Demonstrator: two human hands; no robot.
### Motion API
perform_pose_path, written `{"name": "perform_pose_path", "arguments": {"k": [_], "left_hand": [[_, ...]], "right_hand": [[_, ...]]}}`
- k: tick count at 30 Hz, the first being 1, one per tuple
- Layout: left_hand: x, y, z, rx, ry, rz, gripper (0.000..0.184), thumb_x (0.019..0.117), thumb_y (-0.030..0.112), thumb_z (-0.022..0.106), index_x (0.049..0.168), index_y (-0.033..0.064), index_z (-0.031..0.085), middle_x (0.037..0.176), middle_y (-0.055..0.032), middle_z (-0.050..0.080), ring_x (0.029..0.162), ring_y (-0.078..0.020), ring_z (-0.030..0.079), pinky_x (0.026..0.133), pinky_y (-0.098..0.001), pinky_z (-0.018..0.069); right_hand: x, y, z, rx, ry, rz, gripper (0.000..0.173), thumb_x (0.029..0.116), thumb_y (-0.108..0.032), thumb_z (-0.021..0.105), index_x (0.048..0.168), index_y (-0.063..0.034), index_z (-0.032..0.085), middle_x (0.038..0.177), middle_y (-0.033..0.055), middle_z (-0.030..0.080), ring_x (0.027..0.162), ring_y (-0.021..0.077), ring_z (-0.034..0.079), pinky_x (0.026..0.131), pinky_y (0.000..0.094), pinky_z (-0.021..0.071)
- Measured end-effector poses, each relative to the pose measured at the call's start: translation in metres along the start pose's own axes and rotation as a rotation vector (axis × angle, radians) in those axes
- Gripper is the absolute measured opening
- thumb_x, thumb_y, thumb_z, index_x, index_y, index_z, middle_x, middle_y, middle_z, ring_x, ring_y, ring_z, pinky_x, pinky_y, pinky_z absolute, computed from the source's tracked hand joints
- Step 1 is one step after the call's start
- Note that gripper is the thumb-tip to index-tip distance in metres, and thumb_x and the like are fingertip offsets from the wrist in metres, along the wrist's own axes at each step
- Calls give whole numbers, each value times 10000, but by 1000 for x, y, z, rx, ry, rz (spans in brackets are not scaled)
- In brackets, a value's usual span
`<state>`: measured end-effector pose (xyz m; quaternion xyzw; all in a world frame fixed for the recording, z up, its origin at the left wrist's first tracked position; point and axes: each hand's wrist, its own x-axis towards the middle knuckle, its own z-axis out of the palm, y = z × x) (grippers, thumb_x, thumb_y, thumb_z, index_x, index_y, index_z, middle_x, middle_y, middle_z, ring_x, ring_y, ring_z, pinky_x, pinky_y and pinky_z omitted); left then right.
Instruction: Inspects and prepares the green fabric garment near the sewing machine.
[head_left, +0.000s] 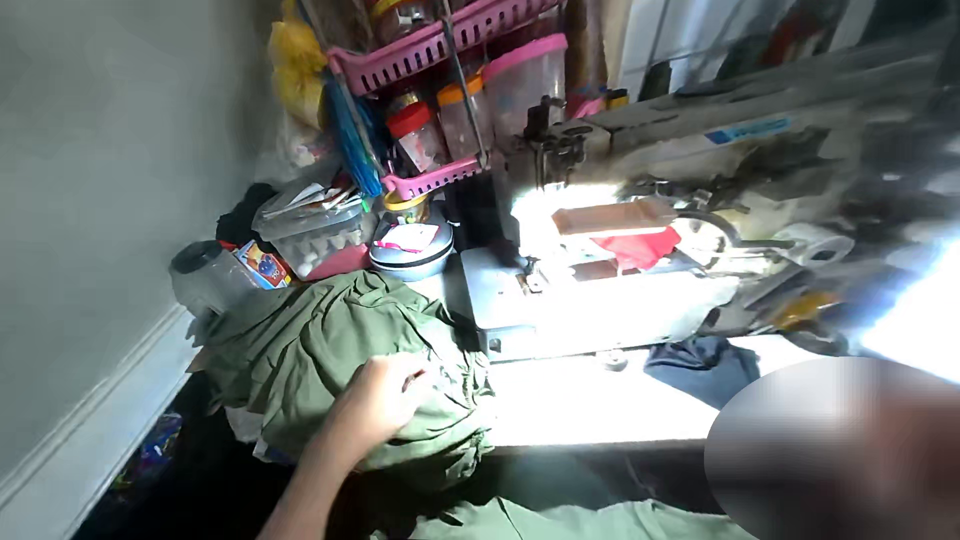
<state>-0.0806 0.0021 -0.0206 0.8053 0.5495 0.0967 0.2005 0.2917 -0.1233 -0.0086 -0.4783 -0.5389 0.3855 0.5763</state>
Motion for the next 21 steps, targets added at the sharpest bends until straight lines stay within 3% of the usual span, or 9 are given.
{"name": "perform_pose_path", "arguments": {"k": [3,6,8,10,11,13,15,18,21], "left_hand": [[58,-13,62,-55,103,-59,375,932,405,670,1073,63,731,1192,-104,682,1103,-205,662,990,-397,535],[72,-21,84,-6,-12,-57,393,918,368,672,1056,2,715,1393,-195,566,1325,-313,531,1133,-458,414],[67,-30,68,-181,-34,-26,299,937,244,661,1060,-21,725,1215,-177,663,1142,-250,629,1014,-401,495],[62,-36,47,-537,-44,-163,219,948,118,666,1105,-34,676,1031,-105,680,924,-144,657,835,-311,553],[61,-40,39,-731,-16,-268,214,951,49,640,1153,-20,624,997,-90,659,881,-145,646,779,-319,552],[63,-49,28,-965,90,-366,259,977,-13,563,1231,33,547,978,-89,662,863,-164,677,758,-355,581],[64,-57,18,-996,145,-340,281,1006,-19,494,1266,60,562,1036,-111,648,916,-191,653,813,-389,553],[61,-60,-2,-898,88,-203,226,1013,19,483,1146,75,656,1036,-64,682,940,-152,654,849,-353,548],[60,-51,-30,-449,-82,-124,248,977,127,657,1220,103,613,1134,-65,664,1042,-141,643,932,-335,532]], "right_hand": [[12,42,44,-44,-338,-39,293,1067,-79,436,1308,1,581,937,-52,679,684,-29,577,601,182,507],[30,74,77,-39,-357,32,253,1049,-100,479,1217,-40,659,855,-85,649,606,-68,503,545,125,444],[45,86,82,-51,-317,177,209,1033,-159,493,1119,-104,676,759,-120,610,535,-53,463,487,133,403],[59,102,89,-130,-314,208,199,1027,-182,507,1061,-114,691,741,-108,608,540,-43,474,496,141,404],[65,109,96,-184,-350,168,216,1029,-155,513,1092,-77,705,815,-64,655,623,-31,536,571,148,450],[78,115,118,-253,-503,-5,306,1006,-52,471,1220,20,677,1107,98,711,974,76,662,879,236,535],[95,123,148,-324,-616,-193,396,990,-23,437,1328,-8,642,1301,175,646,1196,209,626,1032,351,498],[119,127,200,-511,-639,-328,449,998,-41,479,1424,-120,598,1444,139,576,1235,294,628,999,478,533],[135,116,241,-702,-728,-222,552,997,-33,458,1523,-194,489,1599,78,429,1163,370,658,868,592,551]]}}
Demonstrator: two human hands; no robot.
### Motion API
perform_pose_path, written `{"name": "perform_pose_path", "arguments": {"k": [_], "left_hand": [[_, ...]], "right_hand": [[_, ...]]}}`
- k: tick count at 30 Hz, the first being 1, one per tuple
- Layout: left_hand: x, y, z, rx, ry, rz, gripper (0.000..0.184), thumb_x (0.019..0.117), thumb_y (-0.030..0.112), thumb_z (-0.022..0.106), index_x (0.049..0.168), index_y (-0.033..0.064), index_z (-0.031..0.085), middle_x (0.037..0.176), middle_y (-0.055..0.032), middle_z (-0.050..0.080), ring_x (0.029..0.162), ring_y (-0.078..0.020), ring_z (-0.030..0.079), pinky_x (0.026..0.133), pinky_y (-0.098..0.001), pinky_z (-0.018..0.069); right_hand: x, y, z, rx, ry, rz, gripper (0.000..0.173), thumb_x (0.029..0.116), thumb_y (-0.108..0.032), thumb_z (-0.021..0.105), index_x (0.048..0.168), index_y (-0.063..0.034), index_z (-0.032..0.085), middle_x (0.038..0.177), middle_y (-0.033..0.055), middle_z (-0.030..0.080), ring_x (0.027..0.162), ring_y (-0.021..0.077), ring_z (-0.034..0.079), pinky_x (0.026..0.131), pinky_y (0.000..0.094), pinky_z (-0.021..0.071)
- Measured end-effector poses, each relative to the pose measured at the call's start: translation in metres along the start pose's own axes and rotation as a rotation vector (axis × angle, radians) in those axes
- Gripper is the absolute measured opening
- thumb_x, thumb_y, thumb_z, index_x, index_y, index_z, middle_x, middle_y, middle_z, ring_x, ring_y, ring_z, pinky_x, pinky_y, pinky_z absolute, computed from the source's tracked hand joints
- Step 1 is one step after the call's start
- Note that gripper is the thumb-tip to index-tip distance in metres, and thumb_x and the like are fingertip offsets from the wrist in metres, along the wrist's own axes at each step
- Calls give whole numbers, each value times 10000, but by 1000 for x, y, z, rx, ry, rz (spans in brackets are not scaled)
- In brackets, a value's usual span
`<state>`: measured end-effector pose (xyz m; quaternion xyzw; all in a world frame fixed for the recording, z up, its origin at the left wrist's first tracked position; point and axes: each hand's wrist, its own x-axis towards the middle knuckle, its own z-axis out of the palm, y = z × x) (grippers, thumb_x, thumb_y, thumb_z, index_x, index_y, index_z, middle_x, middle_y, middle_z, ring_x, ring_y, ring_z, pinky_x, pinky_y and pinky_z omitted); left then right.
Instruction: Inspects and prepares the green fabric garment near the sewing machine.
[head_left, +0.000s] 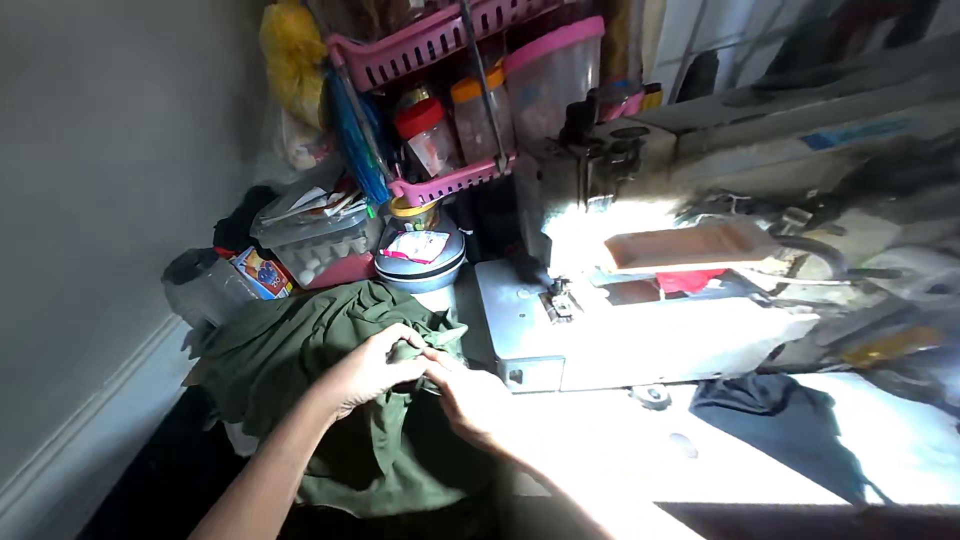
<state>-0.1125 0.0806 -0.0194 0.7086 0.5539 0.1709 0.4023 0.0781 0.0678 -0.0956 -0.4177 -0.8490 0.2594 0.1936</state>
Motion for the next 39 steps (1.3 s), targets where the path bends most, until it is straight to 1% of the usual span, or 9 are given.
{"name": "perform_pose_path", "arguments": {"k": [3,9,12,19,23,27,29,33,39], "left_hand": [[0,23,-15,671,39,-84,380,965,140,642,1338,160,576,1116,-154,702,1053,-324,678,913,-541,526],[5,72,-63,1040,246,-48,225,1012,178,610,1221,166,692,1023,-152,725,964,-377,698,819,-603,540],[-1,113,-88,1108,482,-14,306,1045,175,533,1322,187,663,1068,-229,711,983,-469,683,783,-669,519],[-51,206,-128,944,984,559,344,1054,103,416,1312,78,641,1234,-236,658,1141,-377,633,941,-595,464],[-57,182,-97,946,655,774,364,916,60,582,1262,127,673,1010,-105,694,825,-238,659,683,-484,537],[-30,117,-23,584,142,585,159,923,363,706,1071,321,745,864,169,716,743,40,658,656,-246,578],[-15,101,0,510,40,476,204,967,419,663,1034,276,792,900,150,740,815,54,663,749,-225,562],[8,91,19,403,85,335,222,983,378,645,969,197,773,880,61,712,837,-42,654,787,-321,546],[35,93,68,-253,155,283,140,1039,99,506,1039,65,642,809,15,626,714,-53,615,675,-234,539]], "right_hand": [[27,-6,14,-82,-18,28,621,987,-7,440,1571,-217,416,1595,70,434,1195,360,642,893,583,545],[55,-32,2,-182,-42,120,573,1023,-94,456,1583,-190,384,1482,128,533,1036,368,695,837,558,566],[59,-39,-4,-213,82,44,395,1028,-167,519,1413,-110,583,1309,163,623,1021,357,688,853,534,566],[-43,-92,-96,-160,743,-397,58,907,-134,647,925,-179,678,873,-3,633,574,113,600,424,295,487],[-129,-44,-136,-11,846,-225,202,1051,-226,567,1082,-98,720,932,14,724,793,-20,643,702,145,534],[-152,17,-108,6,841,88,307,980,-334,627,894,-59,730,711,11,658,640,-6,577,592,185,492],[-149,33,-89,41,706,190,328,970,-401,648,966,-100,777,847,25,747,780,88,705,708,315,585],[-142,44,-83,226,600,287,290,954,-364,656,980,-101,773,855,-12,728,791,47,672,744,279,561],[-141,43,-79,946,482,301,51,971,-152,623,928,-133,641,688,-148,571,564,-43,505,543,161,461]]}}
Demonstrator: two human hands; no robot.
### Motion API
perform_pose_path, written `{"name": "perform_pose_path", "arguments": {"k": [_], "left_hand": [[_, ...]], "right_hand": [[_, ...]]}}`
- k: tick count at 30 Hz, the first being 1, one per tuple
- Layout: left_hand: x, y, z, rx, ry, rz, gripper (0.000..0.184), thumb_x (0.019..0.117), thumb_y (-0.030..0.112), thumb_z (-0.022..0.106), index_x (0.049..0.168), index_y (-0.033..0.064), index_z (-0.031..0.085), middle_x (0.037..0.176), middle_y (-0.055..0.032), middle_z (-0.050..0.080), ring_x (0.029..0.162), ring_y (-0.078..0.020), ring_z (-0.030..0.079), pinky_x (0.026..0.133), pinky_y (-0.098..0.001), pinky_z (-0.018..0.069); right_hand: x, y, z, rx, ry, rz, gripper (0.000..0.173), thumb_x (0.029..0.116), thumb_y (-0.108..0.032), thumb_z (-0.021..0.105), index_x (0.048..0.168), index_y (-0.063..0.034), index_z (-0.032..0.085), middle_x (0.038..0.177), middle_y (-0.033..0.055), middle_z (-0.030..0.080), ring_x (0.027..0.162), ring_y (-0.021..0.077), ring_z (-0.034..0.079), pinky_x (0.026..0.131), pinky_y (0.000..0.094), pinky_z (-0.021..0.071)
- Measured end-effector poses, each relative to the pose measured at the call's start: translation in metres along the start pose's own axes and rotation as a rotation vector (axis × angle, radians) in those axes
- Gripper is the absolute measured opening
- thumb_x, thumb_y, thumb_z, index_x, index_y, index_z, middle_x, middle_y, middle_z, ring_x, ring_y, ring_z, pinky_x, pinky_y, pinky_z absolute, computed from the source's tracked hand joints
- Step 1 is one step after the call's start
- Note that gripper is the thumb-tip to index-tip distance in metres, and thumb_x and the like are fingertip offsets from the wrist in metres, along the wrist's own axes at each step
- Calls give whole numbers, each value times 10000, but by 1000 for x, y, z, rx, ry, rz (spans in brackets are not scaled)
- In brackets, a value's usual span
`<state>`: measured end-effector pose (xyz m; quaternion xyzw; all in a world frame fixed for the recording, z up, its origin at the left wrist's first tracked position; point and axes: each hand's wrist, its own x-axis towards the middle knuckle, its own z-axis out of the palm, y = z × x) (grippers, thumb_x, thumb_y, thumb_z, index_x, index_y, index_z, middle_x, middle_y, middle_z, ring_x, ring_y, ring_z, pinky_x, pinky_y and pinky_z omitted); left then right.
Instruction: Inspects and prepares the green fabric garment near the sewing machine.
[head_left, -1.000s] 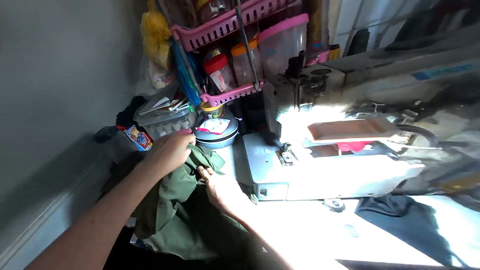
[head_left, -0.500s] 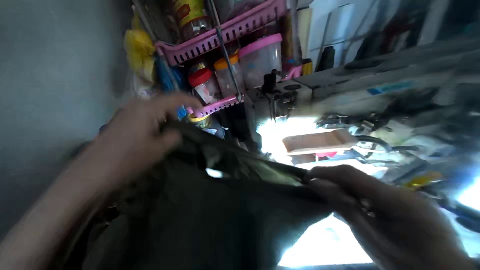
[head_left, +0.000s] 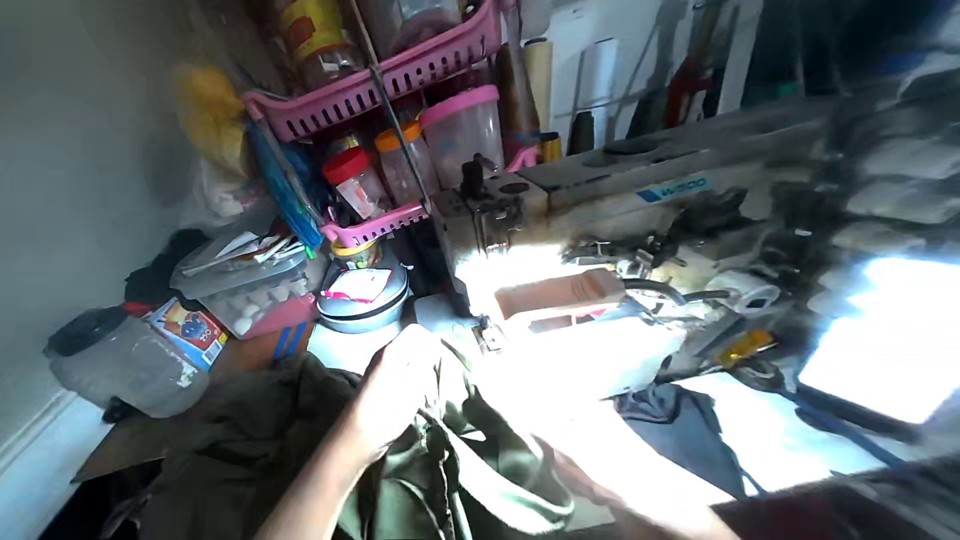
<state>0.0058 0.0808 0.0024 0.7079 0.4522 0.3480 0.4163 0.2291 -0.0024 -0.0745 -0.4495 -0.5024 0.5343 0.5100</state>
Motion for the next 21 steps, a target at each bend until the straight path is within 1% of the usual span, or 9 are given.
{"name": "perform_pose_path", "arguments": {"k": [2,5,7,9,10,12,15,17,21], "left_hand": [[12,-10,7,222,6,42,136,987,104,597,1080,34,668,891,-38,674,812,-97,656,771,-286,564],[29,-23,14,621,-35,61,218,988,185,609,1082,6,691,959,-130,697,911,-222,673,861,-412,541],[40,-35,24,689,-69,63,328,986,260,610,1148,-6,711,1076,-187,717,1034,-298,679,959,-477,511],[60,-39,37,710,-57,26,322,982,292,621,1131,25,722,1055,-166,725,1012,-293,689,934,-477,526],[71,-36,44,721,-71,-32,293,992,273,620,1128,29,710,1040,-171,714,990,-305,684,909,-497,526],[90,-39,55,711,-59,-109,294,979,267,646,1114,13,703,1047,-202,704,987,-347,679,889,-539,525],[100,-49,55,596,-149,-202,366,1033,189,571,1261,-89,637,1247,-312,631,1176,-414,606,1046,-527,442],[110,-55,57,674,-44,-95,268,975,243,653,1024,-15,707,978,-216,698,928,-353,679,842,-523,531],[111,-51,56,695,1,-31,197,950,222,679,926,28,700,849,-155,680,796,-311,670,738,-517,537]], "right_hand": [[-9,-2,6,37,-46,41,140,957,-157,659,1081,-96,638,848,-118,658,706,-32,603,636,172,534],[-31,7,11,51,-7,154,219,941,-132,678,1131,-26,654,939,-75,696,797,-29,638,703,183,554],[-35,25,8,41,18,199,101,946,-138,667,1024,-83,633,808,-111,624,657,-47,554,582,157,484],[-30,33,0,67,49,280,100,970,-118,616,1060,-104,575,762,-110,569,556,-41,476,492,150,426],[-24,34,-4,71,63,308,132,982,-119,598,1103,-101,549,773,-100,552,539,-34,458,477,152,417],[-6,33,-11,62,101,302,62,978,-126,603,1017,-128,554,702,-98,564,488,-19,464,448,162,423],[11,33,-16,13,97,275,55,976,-109,594,1027,-107,573,666,-87,573,481,1,492,458,168,442],[12,32,-14,-4,124,301,30,976,-111,595,995,-110,572,638,-89,547,479,11,492,466,181,446],[12,36,-11,46,149,296,48,976,-114,587,1006,-127,551,632,-102,523,464,4,462,450,176,427]]}}
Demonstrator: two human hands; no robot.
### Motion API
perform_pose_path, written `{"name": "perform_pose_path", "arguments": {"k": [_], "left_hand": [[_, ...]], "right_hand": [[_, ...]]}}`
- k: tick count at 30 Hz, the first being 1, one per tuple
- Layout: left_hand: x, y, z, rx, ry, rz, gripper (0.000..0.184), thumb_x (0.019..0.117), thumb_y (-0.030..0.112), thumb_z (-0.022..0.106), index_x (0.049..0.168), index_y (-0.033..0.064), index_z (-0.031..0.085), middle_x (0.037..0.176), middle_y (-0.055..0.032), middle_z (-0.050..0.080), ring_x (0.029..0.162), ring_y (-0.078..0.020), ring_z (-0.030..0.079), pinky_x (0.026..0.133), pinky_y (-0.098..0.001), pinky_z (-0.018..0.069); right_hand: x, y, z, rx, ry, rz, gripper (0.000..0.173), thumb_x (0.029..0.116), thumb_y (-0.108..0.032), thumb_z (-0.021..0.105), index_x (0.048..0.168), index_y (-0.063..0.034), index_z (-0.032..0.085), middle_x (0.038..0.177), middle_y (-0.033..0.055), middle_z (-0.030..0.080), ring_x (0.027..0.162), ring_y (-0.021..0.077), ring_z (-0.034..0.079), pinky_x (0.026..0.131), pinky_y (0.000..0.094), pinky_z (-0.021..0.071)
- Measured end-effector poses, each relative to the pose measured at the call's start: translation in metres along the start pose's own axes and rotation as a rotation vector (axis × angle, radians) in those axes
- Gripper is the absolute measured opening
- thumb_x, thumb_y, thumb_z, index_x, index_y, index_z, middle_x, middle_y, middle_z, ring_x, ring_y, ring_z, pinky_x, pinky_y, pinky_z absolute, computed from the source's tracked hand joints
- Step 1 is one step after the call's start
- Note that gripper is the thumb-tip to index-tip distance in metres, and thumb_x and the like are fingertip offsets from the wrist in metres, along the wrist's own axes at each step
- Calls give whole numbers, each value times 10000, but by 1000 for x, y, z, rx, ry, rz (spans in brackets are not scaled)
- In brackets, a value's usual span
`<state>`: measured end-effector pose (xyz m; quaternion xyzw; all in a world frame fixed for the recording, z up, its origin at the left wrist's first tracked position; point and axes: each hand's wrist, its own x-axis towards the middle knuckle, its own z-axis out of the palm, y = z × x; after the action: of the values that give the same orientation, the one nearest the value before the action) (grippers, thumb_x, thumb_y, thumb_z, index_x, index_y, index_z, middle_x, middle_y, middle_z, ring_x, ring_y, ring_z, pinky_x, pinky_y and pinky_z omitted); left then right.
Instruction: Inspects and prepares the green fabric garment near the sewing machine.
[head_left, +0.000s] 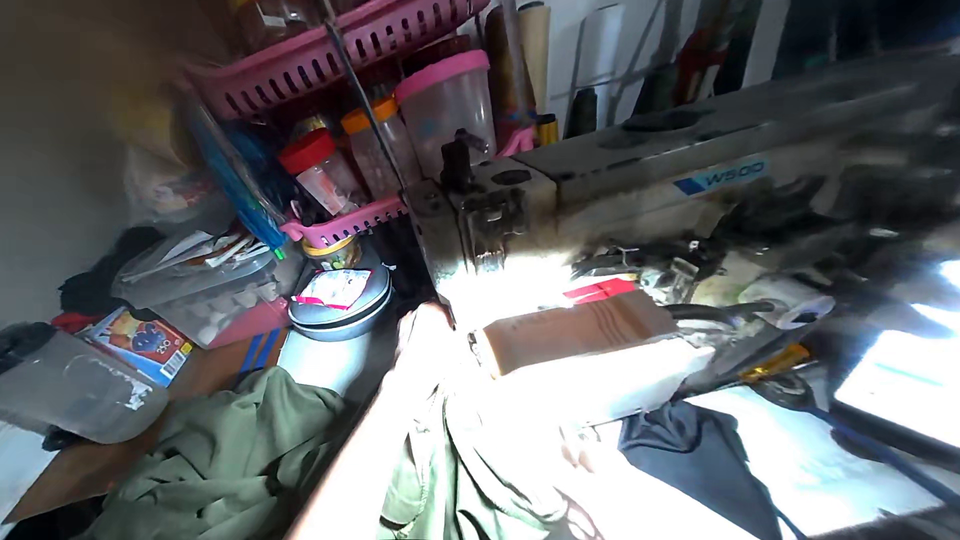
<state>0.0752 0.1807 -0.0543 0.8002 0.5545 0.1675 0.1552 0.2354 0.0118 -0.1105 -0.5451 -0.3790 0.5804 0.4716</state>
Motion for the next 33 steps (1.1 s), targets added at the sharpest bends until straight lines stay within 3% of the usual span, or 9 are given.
{"name": "perform_pose_path", "arguments": {"k": [16,19,21,22,24,26,28,30,33], "left_hand": [[-11,-3,1,86,56,37,204,969,202,649,1045,19,699,983,-194,691,905,-369,678,791,-556,529],[-34,-8,1,105,384,216,175,975,235,646,1085,116,710,1228,-103,641,1135,-317,612,931,-517,529],[-70,-10,7,80,529,406,216,950,277,627,1051,128,746,1181,-96,680,1145,-294,616,972,-520,485],[-95,-11,8,124,470,489,306,958,351,599,1053,111,763,1150,-132,724,1137,-329,654,993,-584,464],[-135,-12,-2,240,212,575,380,1016,473,499,980,190,751,1066,-50,746,1118,-273,658,1006,-611,350],[-155,-15,-30,188,-15,549,393,1031,446,509,910,165,756,1041,-41,747,1185,-250,643,1104,-669,249],[-163,-23,-67,-74,-53,574,379,1047,375,538,830,133,731,936,-19,730,1160,-152,632,1180,-551,230],[-170,-22,-103,-264,55,607,417,1072,422,481,825,137,660,882,14,695,1041,-63,645,1094,-370,409],[-173,-17,-123,-397,264,471,381,1059,482,461,904,219,689,885,120,671,922,15,634,901,-239,528]], "right_hand": [[-18,-11,11,172,63,-26,85,968,-75,613,920,-144,599,618,-99,590,463,-10,507,456,160,458],[-36,-14,4,138,-20,-235,124,981,-119,631,879,-186,613,666,-156,582,528,-49,497,506,151,447],[-40,-23,-6,-73,-41,-315,174,991,-186,635,819,-186,608,648,-163,520,539,-44,468,518,171,417],[-40,-29,-11,-220,-39,-331,199,993,-206,624,800,-157,607,636,-142,499,540,-34,464,522,183,408],[-33,-43,-20,-488,-64,-381,263,1013,-245,575,888,-40,683,676,-40,550,570,21,495,551,231,436],[-14,-54,-23,-600,-69,-502,292,1027,-280,528,960,-82,731,726,-49,607,581,-5,497,546,187,432],[8,-62,-17,-640,-64,-645,259,1034,-323,534,1025,-171,743,817,-95,644,665,-35,541,603,162,459],[25,-71,-8,-714,-167,-788,219,1017,-329,574,1119,-212,729,963,-106,694,825,-39,637,732,170,553],[21,-91,8,-639,-455,-606,202,990,-343,636,1013,-160,718,790,-114,628,682,-72,546,626,128,466]]}}
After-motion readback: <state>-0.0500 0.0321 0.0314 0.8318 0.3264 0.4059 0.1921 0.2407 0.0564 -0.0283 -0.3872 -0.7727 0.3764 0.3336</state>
